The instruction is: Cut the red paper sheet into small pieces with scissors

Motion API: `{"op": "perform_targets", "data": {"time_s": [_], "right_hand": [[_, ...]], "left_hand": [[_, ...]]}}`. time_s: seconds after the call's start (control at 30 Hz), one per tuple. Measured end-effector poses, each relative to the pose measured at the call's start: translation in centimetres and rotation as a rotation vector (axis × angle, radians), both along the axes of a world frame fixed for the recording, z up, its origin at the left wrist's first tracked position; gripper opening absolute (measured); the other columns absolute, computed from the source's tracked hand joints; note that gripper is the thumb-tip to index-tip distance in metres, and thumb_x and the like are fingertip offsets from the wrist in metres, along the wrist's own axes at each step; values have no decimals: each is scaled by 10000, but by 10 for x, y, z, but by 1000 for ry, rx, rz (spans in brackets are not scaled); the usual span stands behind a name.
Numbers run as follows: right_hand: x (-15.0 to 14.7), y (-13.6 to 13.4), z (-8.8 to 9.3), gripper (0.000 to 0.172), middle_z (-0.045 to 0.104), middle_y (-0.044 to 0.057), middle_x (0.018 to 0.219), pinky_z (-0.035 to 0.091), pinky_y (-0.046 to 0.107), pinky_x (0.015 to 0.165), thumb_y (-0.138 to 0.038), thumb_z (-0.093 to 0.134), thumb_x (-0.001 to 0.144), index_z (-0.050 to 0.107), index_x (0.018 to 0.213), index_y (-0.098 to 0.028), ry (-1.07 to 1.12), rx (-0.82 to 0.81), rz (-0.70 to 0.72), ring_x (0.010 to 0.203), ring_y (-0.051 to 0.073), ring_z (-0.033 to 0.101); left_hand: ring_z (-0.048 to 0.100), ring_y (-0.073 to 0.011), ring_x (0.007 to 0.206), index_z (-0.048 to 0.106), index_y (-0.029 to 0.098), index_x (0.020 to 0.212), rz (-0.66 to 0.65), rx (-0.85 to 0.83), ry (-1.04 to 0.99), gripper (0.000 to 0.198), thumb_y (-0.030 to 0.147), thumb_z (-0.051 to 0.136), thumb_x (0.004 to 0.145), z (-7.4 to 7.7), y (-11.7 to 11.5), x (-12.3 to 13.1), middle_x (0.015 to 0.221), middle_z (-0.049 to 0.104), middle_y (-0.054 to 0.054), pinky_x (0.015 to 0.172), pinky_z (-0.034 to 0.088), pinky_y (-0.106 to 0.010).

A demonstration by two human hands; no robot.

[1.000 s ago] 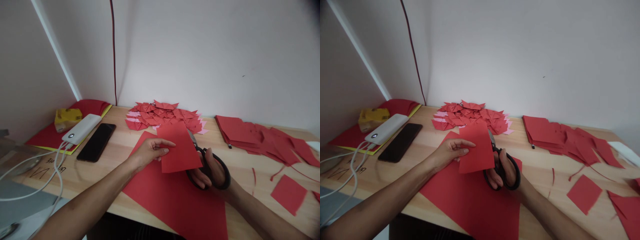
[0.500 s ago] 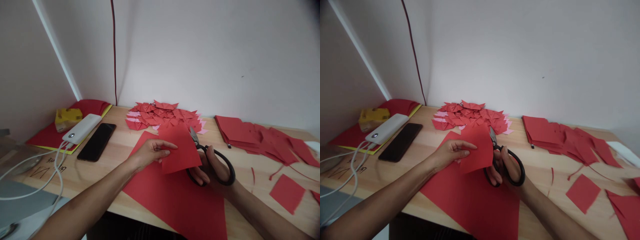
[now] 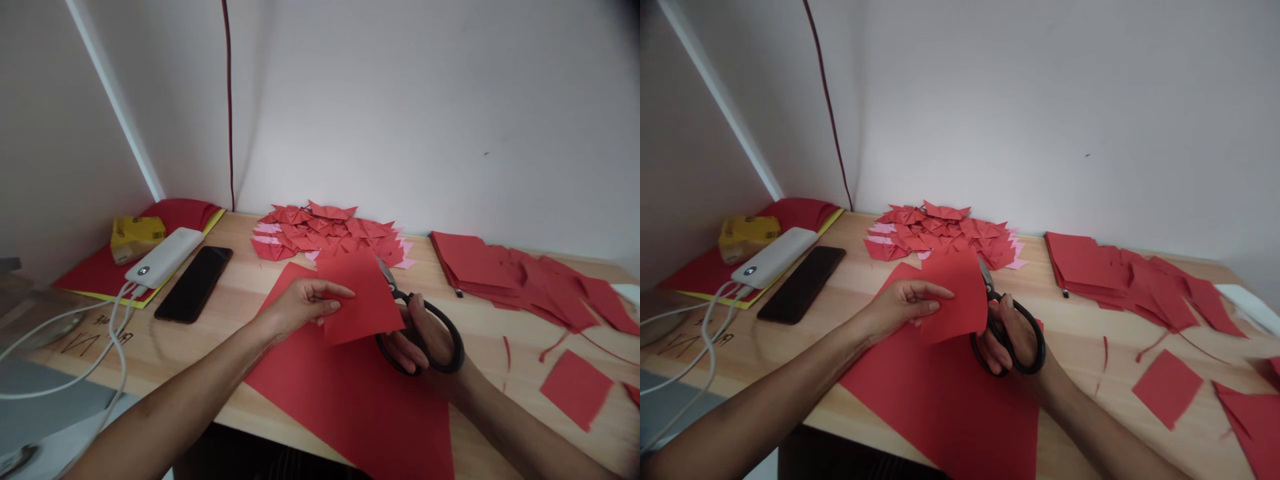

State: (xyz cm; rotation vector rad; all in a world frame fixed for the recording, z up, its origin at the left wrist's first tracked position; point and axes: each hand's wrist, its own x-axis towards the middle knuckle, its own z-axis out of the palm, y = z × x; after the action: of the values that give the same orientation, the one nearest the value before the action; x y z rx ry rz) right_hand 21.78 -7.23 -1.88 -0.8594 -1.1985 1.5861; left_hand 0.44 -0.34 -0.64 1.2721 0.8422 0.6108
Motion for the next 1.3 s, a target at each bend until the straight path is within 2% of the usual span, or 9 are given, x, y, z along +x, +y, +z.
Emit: {"op": "perform_targets", "data": {"time_s": [0.13, 0.27, 0.37, 0.5, 0.63, 0.8, 1.07, 1.2, 1.3], "right_hand": [[-2, 0, 5, 765, 258, -39, 299, 237, 270, 366, -762, 194, 887, 397, 379, -227, 8, 9, 93, 285, 96, 299], [-4, 0, 12, 821, 371, 4, 353, 292, 293, 457, -781, 82, 867, 441, 389, -218, -45, 45, 137, 361, 116, 391], [-3, 0, 14, 800, 383, -2, 372, 293, 289, 463, -792, 123, 861, 483, 444, -211, -24, 13, 149, 382, 123, 401], [-1, 1, 13, 741, 337, -46, 372, 290, 260, 429, -780, 225, 869, 556, 566, -191, 88, -59, 132, 353, 109, 368], [-1, -1, 13, 725, 331, -51, 368, 294, 252, 429, -766, 255, 878, 560, 578, -180, 102, -81, 88, 348, 100, 362], [-4, -5, 18, 684, 319, -47, 351, 285, 265, 434, -742, 324, 882, 480, 492, -203, 27, -118, -16, 344, 96, 336], [-3, -3, 8, 721, 282, -37, 301, 283, 264, 391, -730, 322, 894, 397, 390, -220, 48, -73, -11, 304, 85, 311], [-2, -3, 3, 707, 215, -69, 284, 247, 260, 348, -728, 356, 886, 410, 399, -219, 99, -64, -59, 261, 69, 228], [-1, -2, 5, 699, 231, -68, 295, 243, 248, 360, -719, 364, 891, 408, 412, -212, 100, -94, -32, 278, 65, 239]], "left_hand": [[435, -52, 510, 762, 169, 1011, -2, -8, -21, 258, 214, 723, 759, 1, -1, 0, 676, 628, -2, 499, 348, -191], [439, -47, 516, 768, 173, 977, -6, -24, -49, 230, 194, 724, 753, 4, -2, 2, 717, 655, -7, 501, 348, -190], [441, -47, 512, 769, 177, 975, -4, -29, -43, 225, 185, 718, 756, 5, -2, 2, 710, 653, -3, 500, 348, -188], [446, -50, 503, 769, 181, 992, -26, -15, -16, 234, 184, 709, 766, 5, -3, 1, 654, 629, 8, 505, 354, -187], [447, -48, 500, 770, 186, 987, -29, 2, -2, 231, 194, 709, 765, 6, -4, 2, 685, 653, 0, 505, 360, -185], [443, -50, 496, 771, 178, 982, -23, 13, 3, 230, 199, 709, 761, 7, -5, 3, 706, 671, -12, 504, 363, -185], [440, -57, 498, 770, 173, 984, -19, -6, 0, 239, 214, 725, 753, 7, -5, 4, 671, 648, -5, 523, 366, -201], [435, -56, 499, 767, 167, 995, -32, -3, 0, 235, 206, 710, 771, 6, -4, 3, 638, 617, 6, 516, 357, -196], [440, -57, 492, 764, 165, 1007, -46, 8, -1, 238, 200, 700, 780, 5, -4, 3, 605, 593, 15, 511, 351, -194]]}}
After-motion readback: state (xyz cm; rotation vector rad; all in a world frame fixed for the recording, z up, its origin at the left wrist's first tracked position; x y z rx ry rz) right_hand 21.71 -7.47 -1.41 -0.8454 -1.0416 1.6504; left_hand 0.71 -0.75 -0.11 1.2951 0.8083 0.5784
